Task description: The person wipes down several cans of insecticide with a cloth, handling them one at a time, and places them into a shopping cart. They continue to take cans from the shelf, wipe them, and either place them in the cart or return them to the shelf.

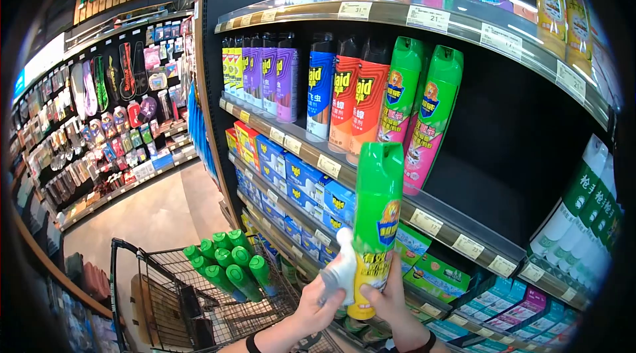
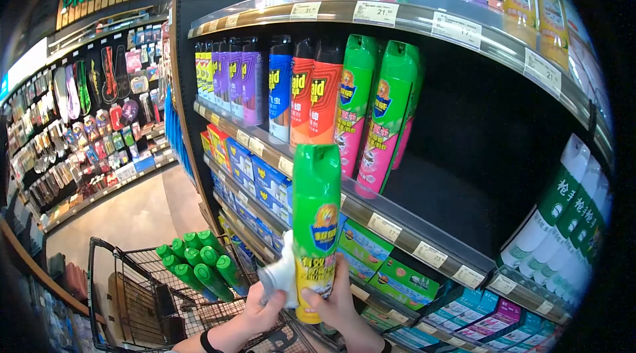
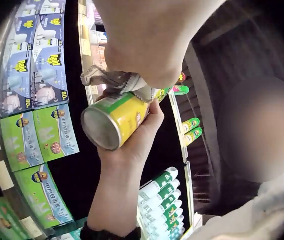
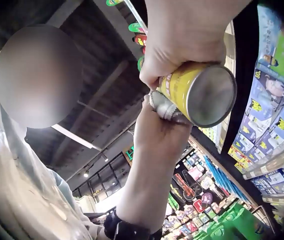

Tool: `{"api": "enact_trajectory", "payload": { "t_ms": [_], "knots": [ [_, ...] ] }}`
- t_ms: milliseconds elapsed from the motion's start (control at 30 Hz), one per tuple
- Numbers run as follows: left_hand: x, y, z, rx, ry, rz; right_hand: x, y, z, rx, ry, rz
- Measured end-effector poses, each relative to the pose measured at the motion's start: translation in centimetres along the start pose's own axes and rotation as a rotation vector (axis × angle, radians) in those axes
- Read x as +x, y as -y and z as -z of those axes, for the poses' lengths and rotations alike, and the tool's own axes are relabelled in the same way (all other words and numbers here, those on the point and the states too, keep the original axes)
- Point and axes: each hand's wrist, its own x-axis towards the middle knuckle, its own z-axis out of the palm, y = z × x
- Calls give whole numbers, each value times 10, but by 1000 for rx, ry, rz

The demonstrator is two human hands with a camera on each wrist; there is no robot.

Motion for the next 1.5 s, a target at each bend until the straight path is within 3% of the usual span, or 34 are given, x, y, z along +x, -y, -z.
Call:
{"api": "enact_trajectory", "payload": {
  "t_ms": [67,133,200,233,267,333,367,400,467,500,533,600,667,733,800,867,933,1067,1133,1267,1367,1500],
  "knots": [
    [-2,-3,6,419,62,-386,8,-6,-1,33,6,34],
    [-12,-3,22,598,152,-375,15,-1,-7,38,-81,15],
    [-29,7,34,451,249,-142,21,-2,-7,18,-62,6],
    [-38,5,39,344,220,92,24,-6,-8,20,-58,9],
    [-41,8,44,346,211,95,26,-8,-10,23,-52,10],
    [-44,17,54,-139,-65,779,27,-11,-22,62,-58,12],
    [-43,17,55,-305,-190,879,28,-15,-27,67,-41,45],
    [-44,14,56,-311,-207,879,28,-21,-34,75,-25,78],
    [-41,3,61,-837,-248,811,26,-39,-48,123,-10,45],
    [-41,-6,64,-922,-172,758,25,-48,-54,47,28,86],
    [-43,-10,69,-928,-191,754,23,-53,-60,-27,68,129],
    [-46,-11,80,-675,-188,825,19,-55,-72,-32,79,81],
    [-52,-6,92,-690,-254,824,20,-70,-80,-62,176,77],
    [-57,-6,101,-736,-366,836,20,-64,-90,41,152,8],
    [-61,-5,110,-751,-402,791,30,-59,-91,-220,405,4],
    [-66,-4,120,-768,-405,741,36,-51,-99,-123,370,-9],
    [-70,-6,125,-722,-435,732,43,-49,-95,-218,571,167],
    [-83,1,136,-625,-426,795,51,-43,-107,110,516,83],
    [-88,0,141,-571,-430,812,56,-45,-111,389,547,-67],
    [-95,-6,148,-478,-375,884,62,-52,-108,293,677,-100],
    [-98,-7,151,-519,-312,867,57,-51,-120,257,640,-121],
    [-97,-6,145,-586,-486,669,50,-56,-132,227,582,11]
  ]
}}
